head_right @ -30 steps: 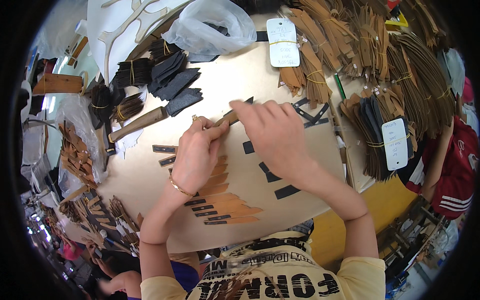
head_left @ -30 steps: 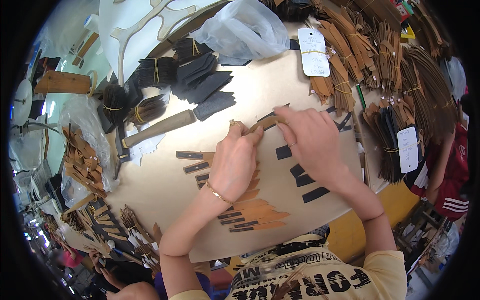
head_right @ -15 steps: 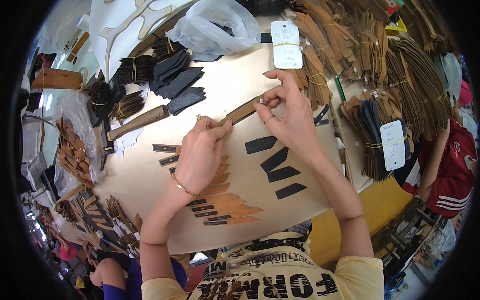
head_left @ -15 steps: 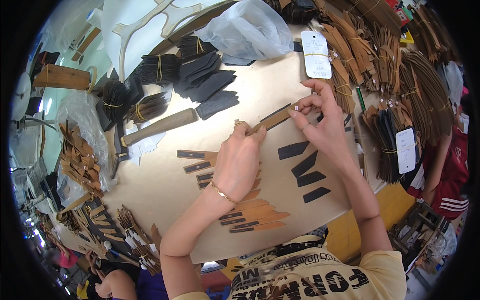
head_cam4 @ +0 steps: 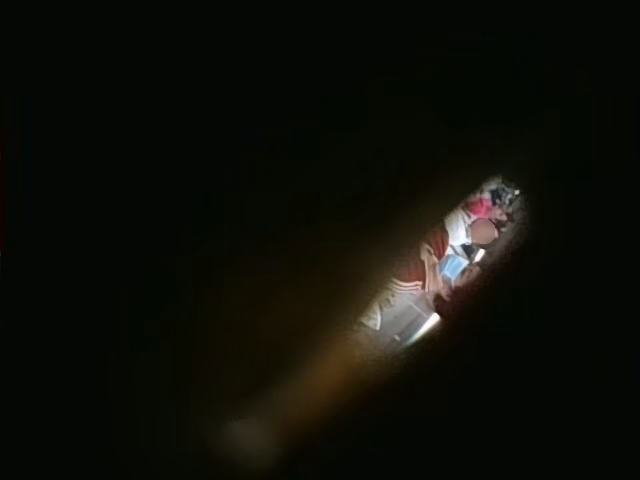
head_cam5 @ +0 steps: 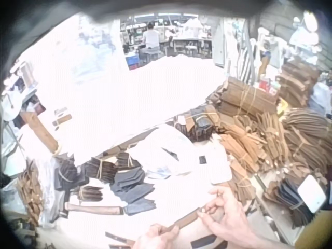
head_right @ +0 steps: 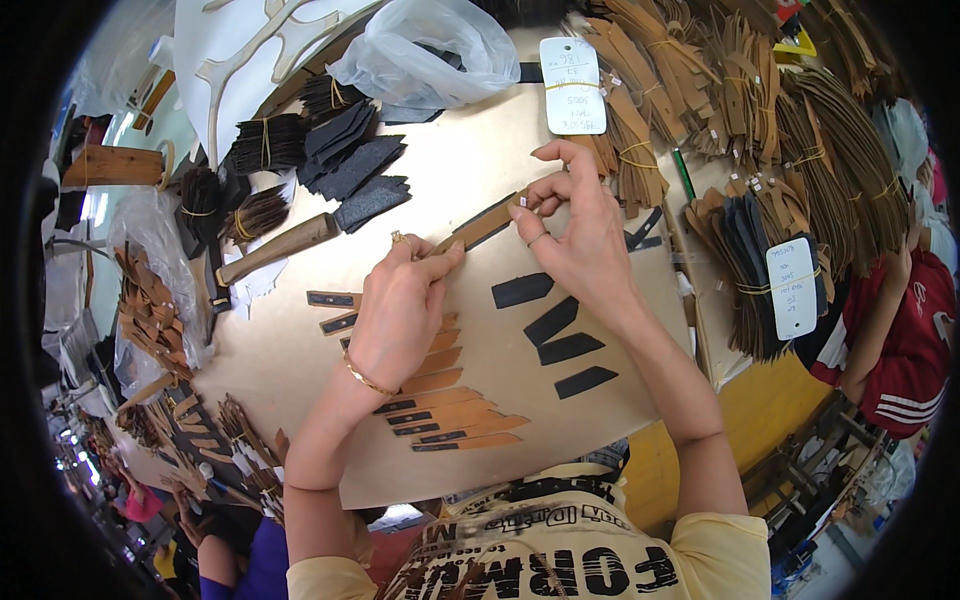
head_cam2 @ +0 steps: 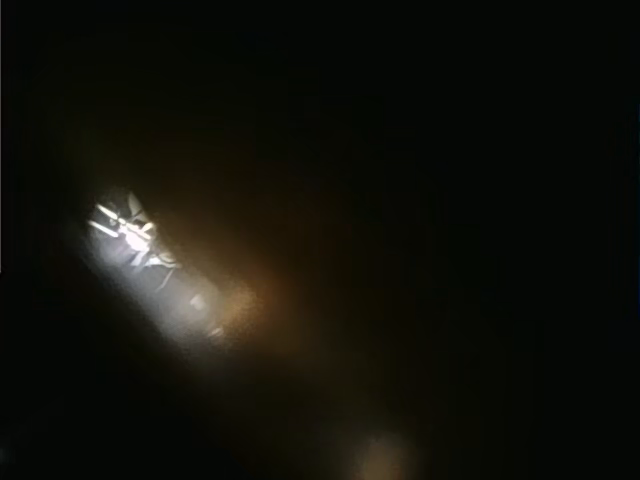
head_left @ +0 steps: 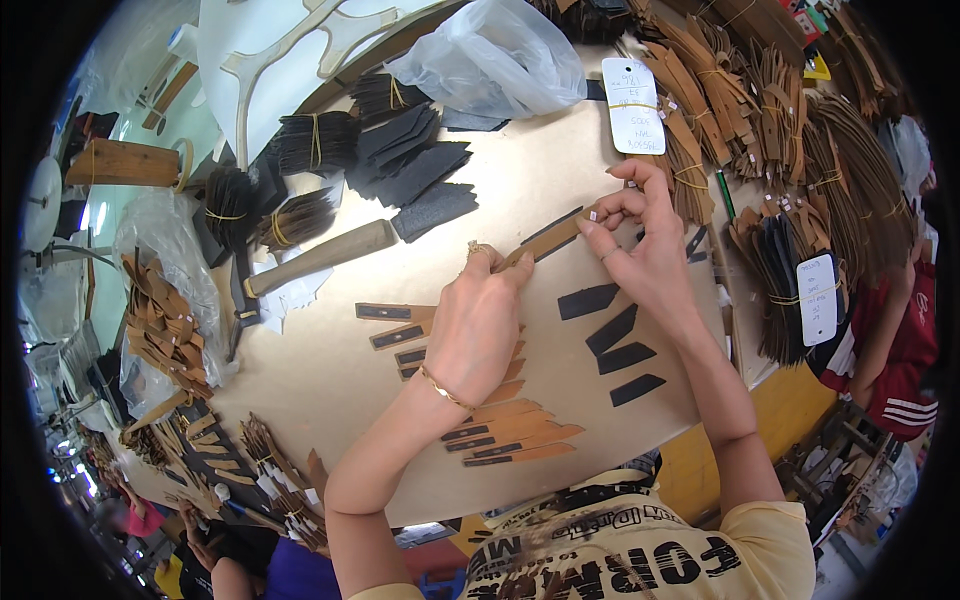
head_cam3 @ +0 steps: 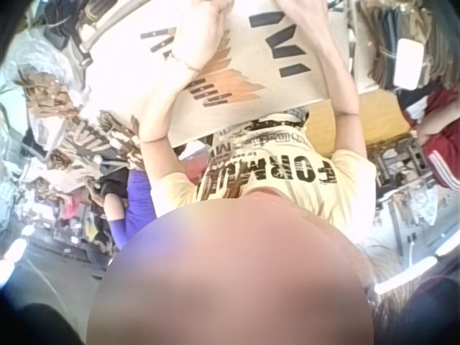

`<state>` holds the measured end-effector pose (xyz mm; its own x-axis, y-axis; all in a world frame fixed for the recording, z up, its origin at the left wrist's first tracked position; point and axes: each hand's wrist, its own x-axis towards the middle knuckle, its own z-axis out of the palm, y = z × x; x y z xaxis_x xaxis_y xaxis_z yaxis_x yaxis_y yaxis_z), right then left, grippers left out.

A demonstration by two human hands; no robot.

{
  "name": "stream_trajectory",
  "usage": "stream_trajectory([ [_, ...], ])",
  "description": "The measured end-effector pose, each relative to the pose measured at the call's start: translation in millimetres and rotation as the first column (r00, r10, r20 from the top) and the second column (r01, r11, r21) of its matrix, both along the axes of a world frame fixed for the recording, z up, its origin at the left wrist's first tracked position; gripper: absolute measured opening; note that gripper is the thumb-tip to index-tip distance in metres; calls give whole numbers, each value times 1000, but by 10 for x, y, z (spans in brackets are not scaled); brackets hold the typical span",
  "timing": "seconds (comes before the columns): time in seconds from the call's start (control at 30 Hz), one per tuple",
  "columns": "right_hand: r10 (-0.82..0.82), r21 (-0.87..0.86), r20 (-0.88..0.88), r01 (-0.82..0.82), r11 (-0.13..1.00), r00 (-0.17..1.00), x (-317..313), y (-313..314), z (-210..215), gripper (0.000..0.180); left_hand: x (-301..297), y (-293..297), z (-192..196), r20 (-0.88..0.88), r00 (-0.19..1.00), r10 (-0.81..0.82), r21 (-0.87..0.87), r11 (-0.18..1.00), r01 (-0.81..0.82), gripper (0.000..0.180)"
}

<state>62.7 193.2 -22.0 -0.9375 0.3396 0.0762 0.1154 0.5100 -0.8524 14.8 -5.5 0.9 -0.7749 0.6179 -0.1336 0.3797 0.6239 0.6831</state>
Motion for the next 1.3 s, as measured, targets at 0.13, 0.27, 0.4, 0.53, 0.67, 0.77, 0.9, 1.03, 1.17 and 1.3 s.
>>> stream_trajectory([
  [0.13,-2,48,-20,3,999,1000,1,-24,9,48,2,0,-7,3,1000,7,13,1000,-7,30],
  [0.27,9,9,41,-10,1000,999,4,-26,22,49,8,5,-17,20,1000,19,25,1000,-19,27],
  [0.4,-3,130,38,-2,991,999,31,-39,4,36,4,7,-23,5,1000,8,15,1000,-8,25],
  [0.53,123,630,-89,-39,776,988,120,-110,17,27,-22,0,-24,7,999,-42,11,999,42,32],
  [0.67,183,887,30,-111,449,983,234,-207,139,42,-54,-18,1,-55,996,-68,19,997,70,33],
  [0.77,210,890,80,-165,425,974,251,-288,228,50,-161,-63,41,46,997,-61,111,992,55,28],
  [0.9,315,496,73,-308,812,946,275,-468,224,44,-235,-84,56,184,983,11,196,979,-47,19],
  [1.03,222,270,8,-216,938,975,127,-542,125,36,-179,-36,85,85,996,19,319,947,-45,13],
  [1.17,118,83,46,-121,989,992,-52,-436,118,23,-138,-21,90,-99,991,93,417,908,-44,12],
  [1.3,145,-133,231,-117,984,962,-157,-248,192,15,-83,-69,-34,-178,969,170,399,913,-86,10],
])
